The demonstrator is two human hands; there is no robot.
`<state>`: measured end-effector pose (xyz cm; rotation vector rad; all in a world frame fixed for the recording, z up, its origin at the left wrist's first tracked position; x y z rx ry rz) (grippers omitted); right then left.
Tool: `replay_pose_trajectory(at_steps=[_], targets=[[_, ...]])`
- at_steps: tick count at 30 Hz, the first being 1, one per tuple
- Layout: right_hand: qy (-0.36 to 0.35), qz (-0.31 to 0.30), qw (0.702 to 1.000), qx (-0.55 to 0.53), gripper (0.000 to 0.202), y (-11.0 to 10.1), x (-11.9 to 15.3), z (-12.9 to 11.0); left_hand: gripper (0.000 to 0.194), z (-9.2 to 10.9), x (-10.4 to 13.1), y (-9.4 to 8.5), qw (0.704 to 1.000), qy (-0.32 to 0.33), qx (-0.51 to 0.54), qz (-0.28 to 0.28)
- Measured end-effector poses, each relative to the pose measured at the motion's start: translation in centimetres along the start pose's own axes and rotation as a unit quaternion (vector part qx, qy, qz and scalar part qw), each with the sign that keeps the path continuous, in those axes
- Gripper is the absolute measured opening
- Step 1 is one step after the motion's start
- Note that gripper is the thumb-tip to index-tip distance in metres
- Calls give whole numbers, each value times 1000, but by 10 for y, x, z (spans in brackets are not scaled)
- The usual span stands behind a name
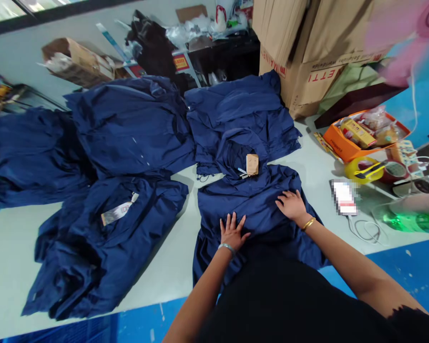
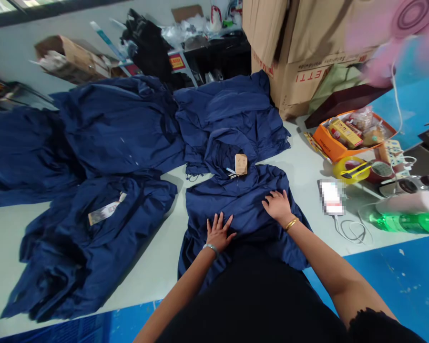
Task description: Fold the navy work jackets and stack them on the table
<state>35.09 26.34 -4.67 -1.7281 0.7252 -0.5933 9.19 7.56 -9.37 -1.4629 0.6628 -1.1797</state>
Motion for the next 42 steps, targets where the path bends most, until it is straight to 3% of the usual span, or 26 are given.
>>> replay_pose_trajectory(at_steps=[5, 10, 14, 18, 24, 30, 35, 42], targets=[[-141, 95, 983, -64, 36, -36, -79, -38, 61, -9, -22, -20, 995, 22, 53, 81], [-131, 43, 986, -97, 34, -11, -142, -57, 61, 0, -86, -47, 986, 14, 109, 128], [-139, 2, 987, -77, 37, 18, -144, -58, 61, 9, -131, -55, 987, -6, 111, 116], [-138, -30, 987, -75, 40, 36, -132, -50, 59, 4, -149, -47, 991, -27, 107, 72], [-126, -30, 987, -91, 42, 38, -133, -46, 55, -2, -150, -36, 992, -24, 115, 53], [-71, -33, 991, -109, 37, 35, -159, -35, 55, -1, -150, -35, 991, -22, 119, 55], [-30, -32, 996, -73, 29, 36, -179, -30, 55, -1, -150, -35, 991, -23, 119, 57], [42, -39, 998, -27, 34, 34, -178, -35, 55, -1, -151, -33, 990, -23, 126, 61]])
Point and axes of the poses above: each hand's wrist, its own x-axis away from the middle knuckle, its own y-axis out of the palm, z = x × y, the point moved 3 cm from there along -x, towards the middle knuckle, and after that the axes turned 14 degrees about -y, right-handed, at the moved point
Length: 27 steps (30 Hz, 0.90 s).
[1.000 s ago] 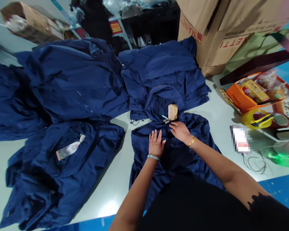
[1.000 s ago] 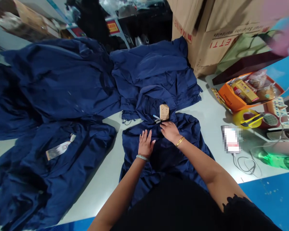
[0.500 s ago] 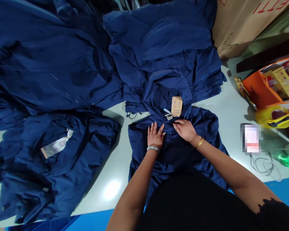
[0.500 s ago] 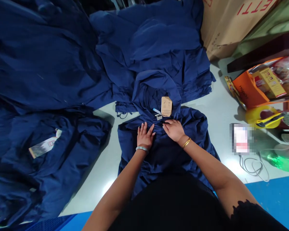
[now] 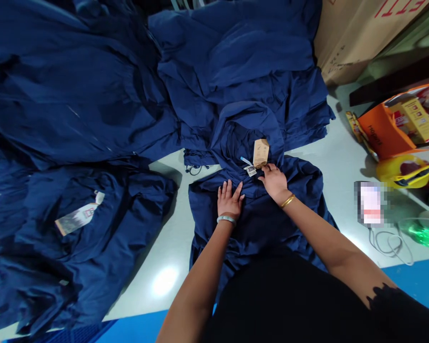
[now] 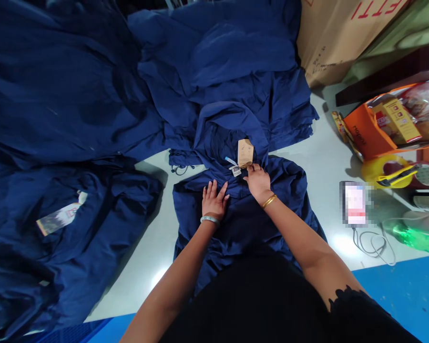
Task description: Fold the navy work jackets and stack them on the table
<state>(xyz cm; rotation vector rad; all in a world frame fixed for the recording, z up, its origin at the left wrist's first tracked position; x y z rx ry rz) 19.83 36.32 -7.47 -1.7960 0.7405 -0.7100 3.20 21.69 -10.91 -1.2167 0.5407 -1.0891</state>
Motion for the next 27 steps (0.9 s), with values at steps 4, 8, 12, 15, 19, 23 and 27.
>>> replay_pose_trajectory(at_steps=[4, 8, 12, 15, 19, 23, 27], targets=[[3, 5, 1000, 16, 36, 2, -2, 1, 55, 0, 0, 0, 1000, 1, 4, 5], [11, 35, 999, 5, 41, 3, -3, 3, 55, 1, 1, -1, 1000, 3, 10, 8], [-34, 51, 998, -17, 19, -8, 7, 3, 55, 2, 1, -2, 1000, 2, 16, 6], [-144, 38, 988, -25, 11, -19, 18, -1, 54, 2, 1, -1, 1000, 2, 20, 8], [-245, 28, 968, -46, 14, -26, 19, -3, 55, 1, 0, -1, 1000, 5, 21, 14], [-236, 20, 970, -48, 18, -21, -4, -7, 56, 0, 0, 1, 1000, -1, 16, 14], [-195, -9, 980, -41, 31, -21, -27, -18, 57, 1, 0, 3, 1000, -12, 11, 17]])
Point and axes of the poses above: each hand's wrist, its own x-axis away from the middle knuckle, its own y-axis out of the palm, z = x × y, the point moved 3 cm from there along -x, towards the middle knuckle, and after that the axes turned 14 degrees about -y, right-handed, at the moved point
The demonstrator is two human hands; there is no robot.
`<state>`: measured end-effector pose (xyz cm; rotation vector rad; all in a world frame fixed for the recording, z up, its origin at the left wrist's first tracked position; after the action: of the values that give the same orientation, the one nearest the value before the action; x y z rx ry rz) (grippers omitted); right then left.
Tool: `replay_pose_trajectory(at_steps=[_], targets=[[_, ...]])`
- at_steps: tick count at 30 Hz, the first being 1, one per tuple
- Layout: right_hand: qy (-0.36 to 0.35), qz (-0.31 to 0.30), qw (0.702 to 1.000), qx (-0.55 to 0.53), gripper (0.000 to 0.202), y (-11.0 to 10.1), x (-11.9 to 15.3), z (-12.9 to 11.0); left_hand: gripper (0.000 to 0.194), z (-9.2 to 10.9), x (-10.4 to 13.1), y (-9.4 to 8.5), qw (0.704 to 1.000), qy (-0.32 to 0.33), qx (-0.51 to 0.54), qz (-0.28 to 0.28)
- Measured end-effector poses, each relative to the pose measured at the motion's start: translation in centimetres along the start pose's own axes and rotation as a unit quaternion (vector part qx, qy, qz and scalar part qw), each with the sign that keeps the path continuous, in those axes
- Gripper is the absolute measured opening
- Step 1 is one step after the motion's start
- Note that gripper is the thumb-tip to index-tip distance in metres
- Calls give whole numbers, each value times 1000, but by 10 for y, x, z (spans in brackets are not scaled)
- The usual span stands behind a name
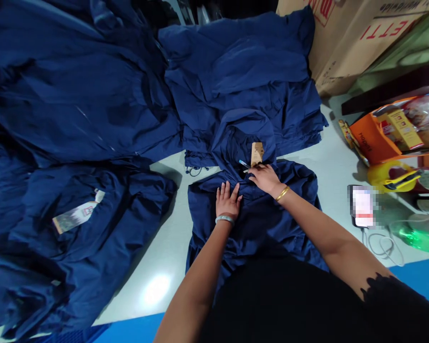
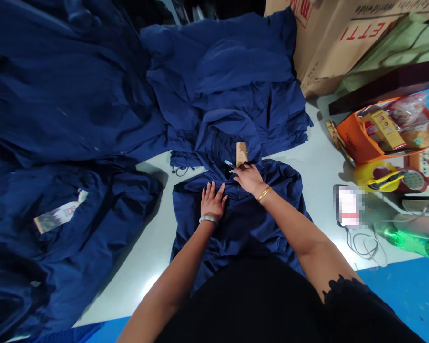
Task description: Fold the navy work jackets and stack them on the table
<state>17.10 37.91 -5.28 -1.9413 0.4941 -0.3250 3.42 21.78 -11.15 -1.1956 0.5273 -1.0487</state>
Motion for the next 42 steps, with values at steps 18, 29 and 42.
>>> replay_pose_trajectory(at_steps=[18, 29, 42], targets=[[151, 56, 982, 95, 70, -32, 169, 87, 92, -56, 29, -73, 993, 1, -111, -44], [369, 92, 924, -43, 131, -14, 184, 97, 156, -73, 19, -70, 946, -305, -63, -86], [339, 259, 799, -423, 33, 17, 190, 38, 66, -48, 35, -65, 945, -304, 59, -108]])
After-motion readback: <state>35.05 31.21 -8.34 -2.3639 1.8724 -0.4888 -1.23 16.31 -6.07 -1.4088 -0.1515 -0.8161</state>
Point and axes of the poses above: each hand's wrist, its own x-axis away from the middle knuckle, its own y-axis out of the palm, z = x × y, the point moved 3 cm from there along -x, towards the middle knuckle, and after that the axes turned 14 degrees about -y, right-handed, at the moved point
